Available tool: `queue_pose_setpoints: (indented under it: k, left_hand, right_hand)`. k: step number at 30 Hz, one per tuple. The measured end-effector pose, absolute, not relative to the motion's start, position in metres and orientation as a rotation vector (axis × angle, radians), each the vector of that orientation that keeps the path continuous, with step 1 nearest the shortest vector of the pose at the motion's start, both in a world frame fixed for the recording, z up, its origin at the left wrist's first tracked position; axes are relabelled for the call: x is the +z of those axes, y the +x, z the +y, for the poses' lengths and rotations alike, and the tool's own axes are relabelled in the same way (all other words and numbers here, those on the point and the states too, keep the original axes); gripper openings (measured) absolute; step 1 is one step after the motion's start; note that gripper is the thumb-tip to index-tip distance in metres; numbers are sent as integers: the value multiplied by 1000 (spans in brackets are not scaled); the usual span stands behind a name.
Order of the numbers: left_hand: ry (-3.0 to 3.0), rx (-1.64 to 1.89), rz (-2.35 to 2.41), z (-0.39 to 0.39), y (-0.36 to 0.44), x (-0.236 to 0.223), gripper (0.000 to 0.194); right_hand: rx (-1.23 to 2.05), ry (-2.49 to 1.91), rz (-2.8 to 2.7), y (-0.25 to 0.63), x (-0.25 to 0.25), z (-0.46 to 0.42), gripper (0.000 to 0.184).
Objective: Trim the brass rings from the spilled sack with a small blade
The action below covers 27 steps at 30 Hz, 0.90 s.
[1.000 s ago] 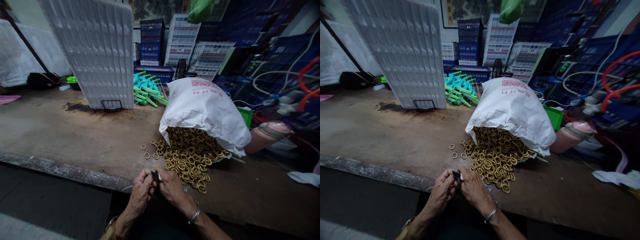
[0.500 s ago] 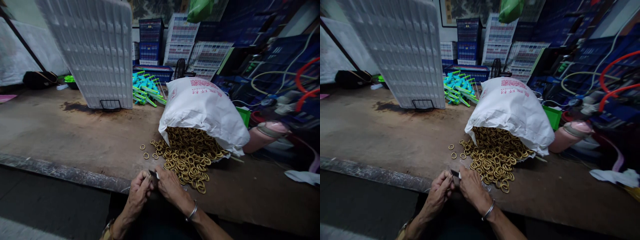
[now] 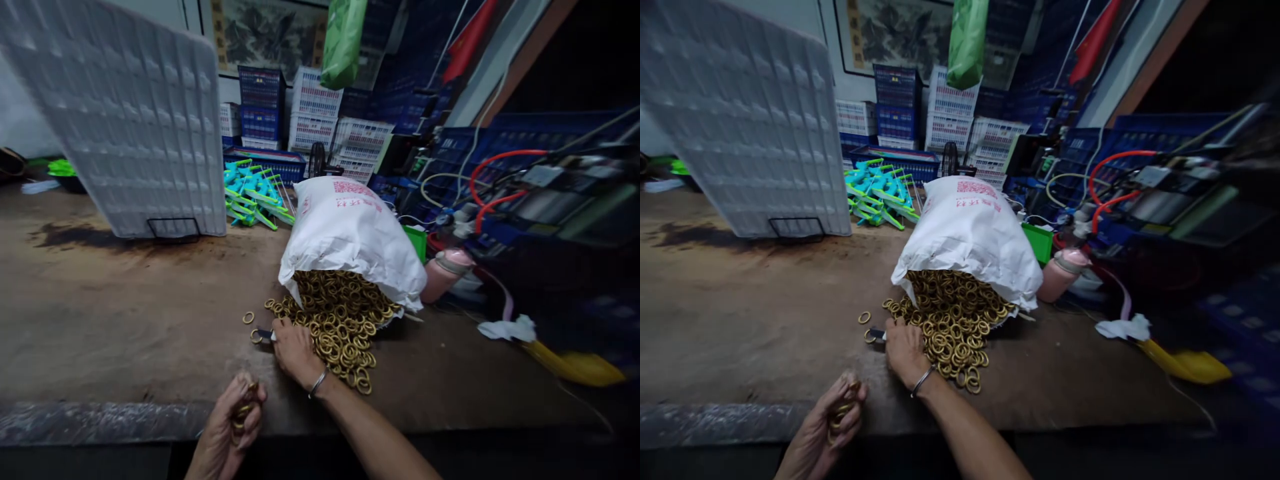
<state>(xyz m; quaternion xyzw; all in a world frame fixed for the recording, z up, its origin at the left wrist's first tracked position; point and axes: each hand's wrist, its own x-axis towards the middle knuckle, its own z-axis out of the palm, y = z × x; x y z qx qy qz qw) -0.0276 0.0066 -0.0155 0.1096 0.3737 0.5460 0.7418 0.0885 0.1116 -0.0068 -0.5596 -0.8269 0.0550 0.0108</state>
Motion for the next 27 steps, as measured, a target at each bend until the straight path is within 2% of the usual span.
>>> queue_pose_setpoints:
  k: [6,12,20,24,27]
  left_hand:
    - [140,1146,758,8,-31,-20,24]
    - [180,1172,836,12,-28,-23,26]
    - [488,1162,1183,20,-13,-21,36]
    - [618,1144,1164,21,-7,-21,32]
    - [665,1211,1183,20,-5,-22,29]
  right_hand:
    - [162,-1711,-2566,89,-6,113,18]
    - [203,-1695,-2586,92,-4,108,29]
    - [692,-1207,-2318,108,-8,84,24]
    - [910,-1144,-2191,110,-4,72,12]
    - [1042,-1194,-2068,109,-1,70,12]
